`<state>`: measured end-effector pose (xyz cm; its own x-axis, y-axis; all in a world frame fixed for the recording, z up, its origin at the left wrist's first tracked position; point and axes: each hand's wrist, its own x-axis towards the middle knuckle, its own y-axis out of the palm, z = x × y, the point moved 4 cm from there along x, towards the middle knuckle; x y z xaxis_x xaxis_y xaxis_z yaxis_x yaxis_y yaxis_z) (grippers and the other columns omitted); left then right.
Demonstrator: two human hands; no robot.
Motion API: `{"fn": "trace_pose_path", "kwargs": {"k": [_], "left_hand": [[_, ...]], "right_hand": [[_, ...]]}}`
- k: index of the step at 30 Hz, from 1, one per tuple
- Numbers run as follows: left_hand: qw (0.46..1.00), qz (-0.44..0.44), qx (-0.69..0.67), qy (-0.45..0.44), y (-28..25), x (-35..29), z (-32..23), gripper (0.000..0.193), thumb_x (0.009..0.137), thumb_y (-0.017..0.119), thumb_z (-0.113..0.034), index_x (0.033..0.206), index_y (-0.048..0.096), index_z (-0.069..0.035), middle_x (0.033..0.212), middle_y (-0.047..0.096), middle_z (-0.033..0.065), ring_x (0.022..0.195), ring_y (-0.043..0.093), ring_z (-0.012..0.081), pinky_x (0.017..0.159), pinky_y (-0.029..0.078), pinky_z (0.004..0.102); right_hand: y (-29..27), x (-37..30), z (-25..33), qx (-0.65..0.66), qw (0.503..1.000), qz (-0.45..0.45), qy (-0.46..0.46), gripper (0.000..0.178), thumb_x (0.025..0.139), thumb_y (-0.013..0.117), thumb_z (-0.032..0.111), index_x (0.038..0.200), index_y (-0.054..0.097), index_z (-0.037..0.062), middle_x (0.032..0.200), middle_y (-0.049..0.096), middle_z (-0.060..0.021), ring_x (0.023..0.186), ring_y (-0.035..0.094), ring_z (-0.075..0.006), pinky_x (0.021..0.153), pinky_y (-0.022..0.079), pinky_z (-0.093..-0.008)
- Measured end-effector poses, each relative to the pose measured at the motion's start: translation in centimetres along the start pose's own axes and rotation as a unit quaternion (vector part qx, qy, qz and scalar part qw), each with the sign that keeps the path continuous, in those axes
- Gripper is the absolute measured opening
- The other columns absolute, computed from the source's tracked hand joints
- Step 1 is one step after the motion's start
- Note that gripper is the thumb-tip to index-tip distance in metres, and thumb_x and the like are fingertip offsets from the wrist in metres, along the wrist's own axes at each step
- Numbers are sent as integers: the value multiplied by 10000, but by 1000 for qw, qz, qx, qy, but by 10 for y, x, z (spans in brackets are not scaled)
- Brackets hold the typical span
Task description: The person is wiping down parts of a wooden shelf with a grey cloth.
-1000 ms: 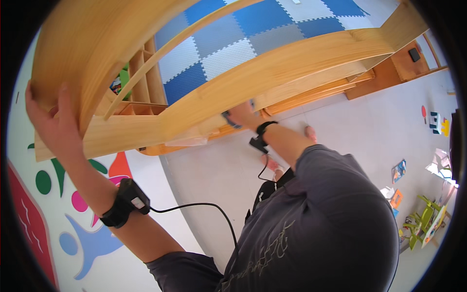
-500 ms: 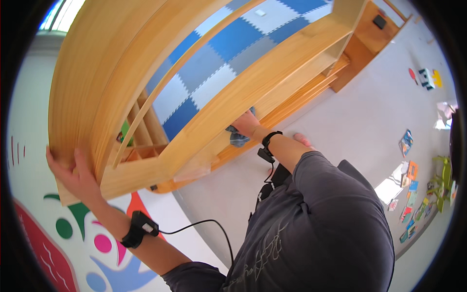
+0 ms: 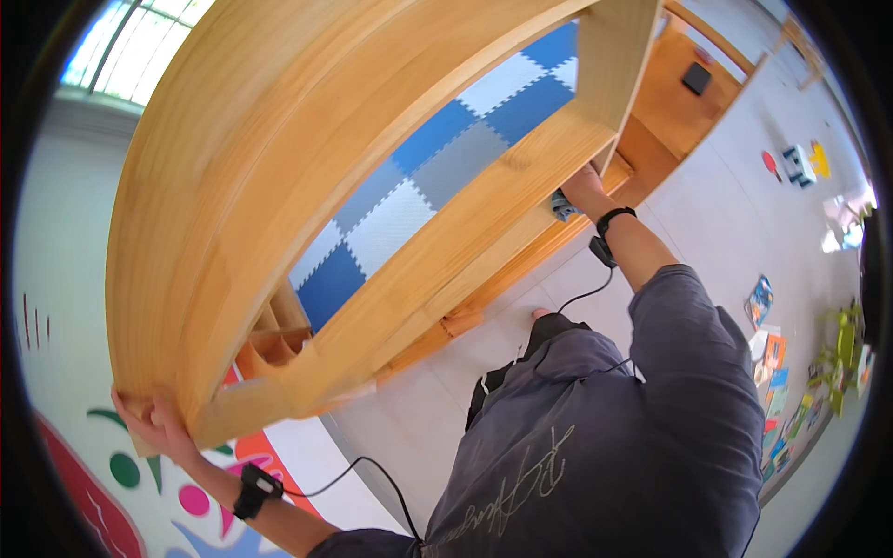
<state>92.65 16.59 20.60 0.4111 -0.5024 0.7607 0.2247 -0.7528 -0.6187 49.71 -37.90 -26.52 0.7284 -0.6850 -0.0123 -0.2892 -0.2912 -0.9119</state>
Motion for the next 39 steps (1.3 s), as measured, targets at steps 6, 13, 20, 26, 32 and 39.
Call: {"fn": "trace_pose_path", "kwargs": {"k": [6, 13, 20, 26, 32, 39], "left_hand": [[1000, -6, 0, 7, 4, 9, -21, 655, 912, 665, -126, 1496, 379, -47, 1467, 445, 148, 1310, 456, 264, 971, 450, 358], [998, -24, 54, 19, -4, 9, -30, 679, 841, 731, -167, 1449, 434, -104, 1438, 492, 98, 1300, 472, 244, 903, 454, 359], [998, -38, 36, 27, -13, -6, -23, 703, 797, 750, -166, 1426, 449, -82, 1386, 511, 119, 1259, 498, 296, 959, 451, 401], [989, -64, 93, 100, -9, 1, -34, 686, 803, 691, -141, 1406, 403, 12, 1368, 481, 235, 1255, 489, 404, 1082, 386, 470], [989, -72, 87, 100, -6, 1, -54, 674, 794, 677, -112, 1391, 400, 36, 1338, 485, 253, 1241, 490, 415, 1052, 414, 456], [980, -77, 135, 126, 6, 2, -34, 693, 787, 676, -87, 1409, 389, 21, 1346, 485, 247, 1270, 471, 407, 1093, 379, 470]], "right_hand": [[55, 12, 1, 190, 979, -36, 57, 503, 944, 476, 216, 1424, 509, 67, 1478, 488, -173, 1361, 460, -338, 1152, 338, -423], [48, 15, 9, 189, 979, 1, 77, 409, 927, 536, 291, 1229, 647, 39, 1268, 635, -204, 1209, 566, -382, 1015, 445, -480], [6, 8, 67, 319, 937, -86, 109, 497, 951, 530, 430, 1289, 610, 75, 1289, 623, -187, 1174, 579, -400, 979, 466, -491], [-86, -19, 274, 325, 943, -69, -22, 518, 826, 695, 454, 1241, 654, 146, 1192, 671, -158, 1092, 621, -375, 922, 496, -487], [-202, -37, 474, 399, 908, 7, -130, 518, 898, 621, 378, 1338, 580, 108, 1360, 581, -146, 1276, 516, -339, 1071, 402, -463], [-255, -44, 612, 514, 839, -104, -146, 442, 920, 597, 260, 1336, 584, 110, 1351, 592, -126, 1286, 516, -314, 1075, 398, -438]]}}
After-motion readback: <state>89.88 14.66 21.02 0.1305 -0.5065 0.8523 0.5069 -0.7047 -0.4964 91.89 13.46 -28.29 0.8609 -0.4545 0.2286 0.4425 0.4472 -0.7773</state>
